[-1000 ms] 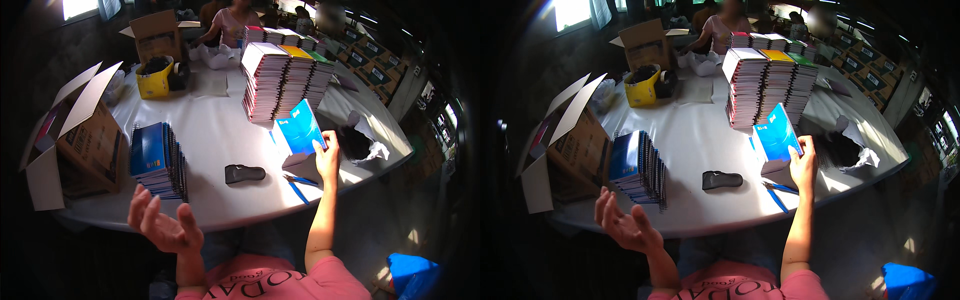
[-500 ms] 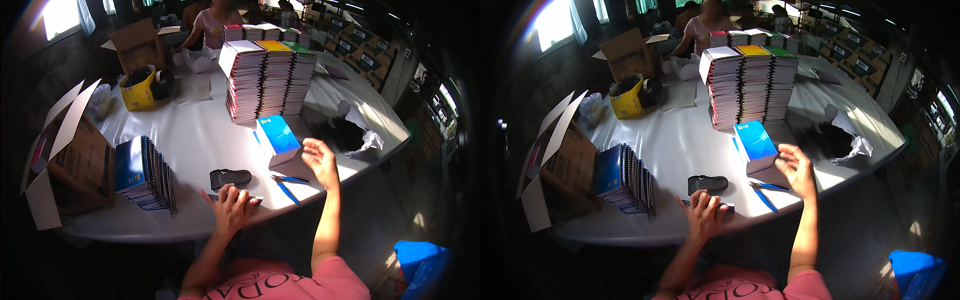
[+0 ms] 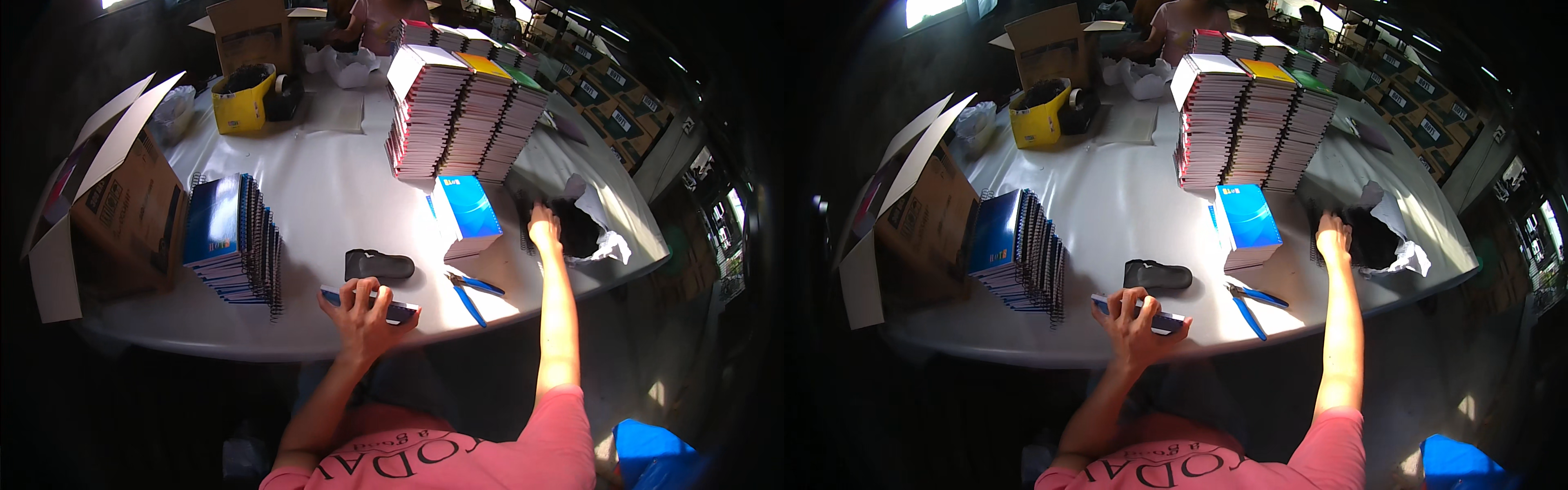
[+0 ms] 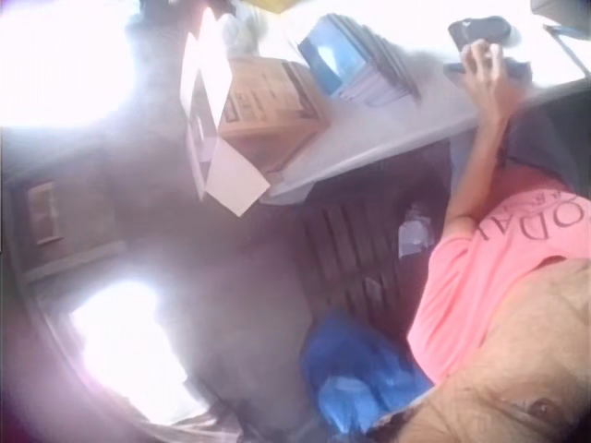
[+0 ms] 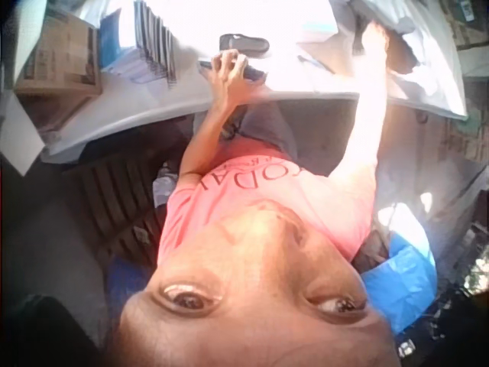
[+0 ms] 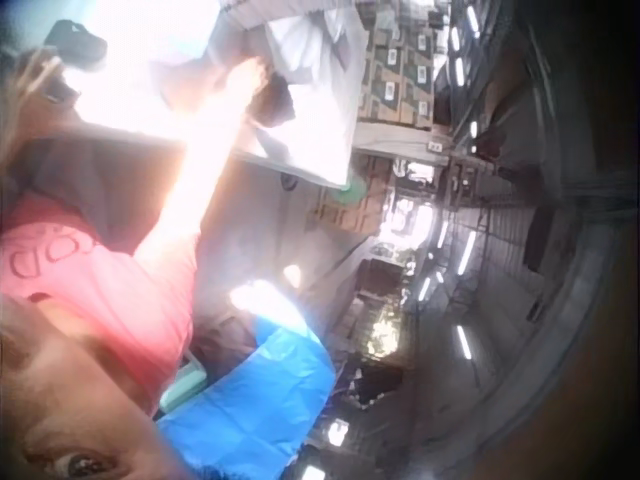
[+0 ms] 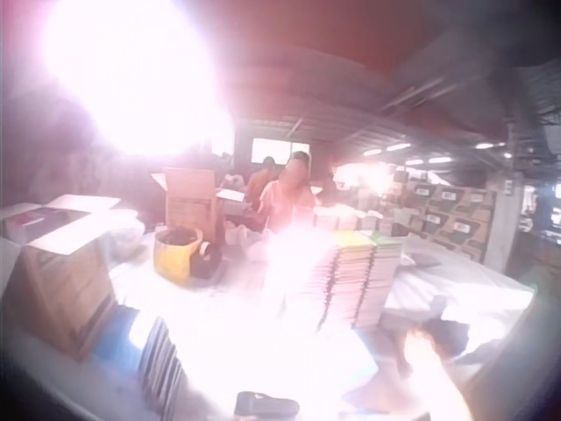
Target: The person finishes several spiral-bound notebooks by hand, using a pair of pliers to bend the wire ends and a small tool to press the spiral coils together, then places each completed notebook onto a stack.
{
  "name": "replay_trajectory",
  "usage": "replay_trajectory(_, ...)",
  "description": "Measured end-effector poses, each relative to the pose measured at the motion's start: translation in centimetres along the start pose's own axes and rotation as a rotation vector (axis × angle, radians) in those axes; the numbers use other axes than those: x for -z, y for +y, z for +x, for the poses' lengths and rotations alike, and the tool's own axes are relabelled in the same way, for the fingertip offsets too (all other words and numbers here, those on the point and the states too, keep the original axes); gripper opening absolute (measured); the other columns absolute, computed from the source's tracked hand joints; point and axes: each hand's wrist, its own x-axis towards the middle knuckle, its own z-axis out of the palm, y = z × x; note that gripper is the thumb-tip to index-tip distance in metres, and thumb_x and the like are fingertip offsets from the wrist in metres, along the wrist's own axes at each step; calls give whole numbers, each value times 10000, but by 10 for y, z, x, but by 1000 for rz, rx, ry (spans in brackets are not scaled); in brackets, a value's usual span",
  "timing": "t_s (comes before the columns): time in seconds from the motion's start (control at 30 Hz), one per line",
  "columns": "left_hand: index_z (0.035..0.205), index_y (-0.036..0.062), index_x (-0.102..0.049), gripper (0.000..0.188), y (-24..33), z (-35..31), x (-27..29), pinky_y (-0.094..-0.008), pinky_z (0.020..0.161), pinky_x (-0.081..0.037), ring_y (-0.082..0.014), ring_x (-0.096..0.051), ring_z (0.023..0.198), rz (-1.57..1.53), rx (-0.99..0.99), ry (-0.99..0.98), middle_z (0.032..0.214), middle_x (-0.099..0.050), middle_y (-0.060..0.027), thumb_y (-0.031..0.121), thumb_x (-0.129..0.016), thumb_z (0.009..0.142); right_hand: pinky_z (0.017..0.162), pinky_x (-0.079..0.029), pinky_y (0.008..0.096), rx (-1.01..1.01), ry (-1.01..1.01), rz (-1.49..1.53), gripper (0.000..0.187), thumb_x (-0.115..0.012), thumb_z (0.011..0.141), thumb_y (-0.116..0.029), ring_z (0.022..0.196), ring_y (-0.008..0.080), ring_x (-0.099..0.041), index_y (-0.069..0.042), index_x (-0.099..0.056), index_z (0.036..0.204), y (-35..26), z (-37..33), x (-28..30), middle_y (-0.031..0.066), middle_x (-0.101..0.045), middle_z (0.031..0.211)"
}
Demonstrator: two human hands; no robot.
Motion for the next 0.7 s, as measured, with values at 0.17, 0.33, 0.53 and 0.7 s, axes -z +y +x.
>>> replay_trajectory(0.17, 764, 164, -581, 382, -8, -4, 4, -609, 834, -279, -195, -496, 970, -34, 5, -76, 945, -516, 25, 470, -747, 606, 824, -466, 433, 146, 353, -11, 616, -474, 873, -29, 904, 347, -574, -213, -317, 1440, -16, -33, 79, 173, -513, 919)
replay_trajectory(0.33, 766, 179, -590, 340, -10, -8, 1, -604, 845, -263, -186, -487, 993, -37, 24, -65, 952, -518, 29, 440, -744, 613, 723, -447, 296, 531, 66, 889, 249, -577, 917, -196, 732, 235, -579, -124, -642, 1147, -88, -139, 144, 98, -586, 827)
replay_trajectory(0.53, 725, 148, -541, 453, -10, 1, 5, -562, 843, -289, -224, -500, 930, -17, -12, -68, 859, -500, 3, 495, -782, 561, 653, -477, 286, 570, -104, 1012, 231, -709, 775, -50, 727, 174, -603, -97, -712, 1001, -149, -219, 70, 83, -647, 884)
replay_trajectory(0.7, 745, 150, -549, 464, -10, -2, 2, -586, 864, -273, -224, -501, 939, -2, -2, -64, 864, -493, -5, 504, -786, 559, 679, -490, 289, 504, -41, 1166, 258, -719, 750, -10, 773, 179, -601, -84, -713, 998, -155, -221, 64, 76, -630, 904)
